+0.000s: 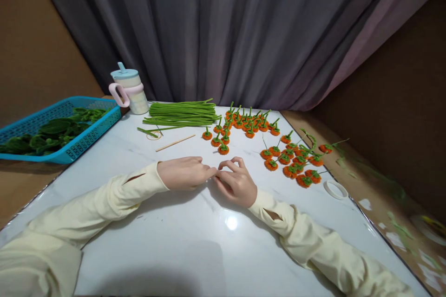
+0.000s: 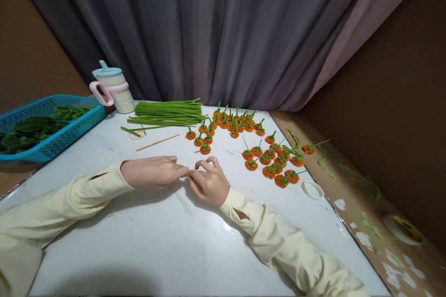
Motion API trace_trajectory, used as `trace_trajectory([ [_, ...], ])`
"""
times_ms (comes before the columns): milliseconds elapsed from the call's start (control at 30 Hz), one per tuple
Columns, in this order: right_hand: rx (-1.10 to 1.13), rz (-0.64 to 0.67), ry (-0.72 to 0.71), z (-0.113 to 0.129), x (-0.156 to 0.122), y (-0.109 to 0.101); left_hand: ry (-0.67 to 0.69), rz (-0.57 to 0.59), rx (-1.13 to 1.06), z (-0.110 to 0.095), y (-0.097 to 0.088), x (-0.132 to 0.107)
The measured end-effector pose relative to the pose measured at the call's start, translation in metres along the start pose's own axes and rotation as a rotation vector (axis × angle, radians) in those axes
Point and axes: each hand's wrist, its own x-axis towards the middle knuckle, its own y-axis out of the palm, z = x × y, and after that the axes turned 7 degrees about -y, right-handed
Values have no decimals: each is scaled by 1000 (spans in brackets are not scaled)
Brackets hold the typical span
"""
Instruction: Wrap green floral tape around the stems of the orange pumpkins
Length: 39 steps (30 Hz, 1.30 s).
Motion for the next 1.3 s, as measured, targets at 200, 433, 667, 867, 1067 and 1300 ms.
trace_trajectory([
  [200, 52, 14, -59, 1, 1, -1, 4, -1, -4, -5, 0, 0],
  [433, -13, 29, -155, 3, 3, 0, 3, -62, 12, -13, 6, 3],
  [667, -38, -33, -93, 5, 5, 3, 26, -139, 66, -16, 10, 7],
  [867, -100, -92, -98, 9, 8, 3, -19, -99, 68, -22, 8, 10],
  [1067, -157, -108, -96, 9, 8, 2, -75, -62, 58, -27, 8, 10],
  [1300, -183, -116, -94, 10, 6, 3, -112, -44, 52, -32, 8, 10],
])
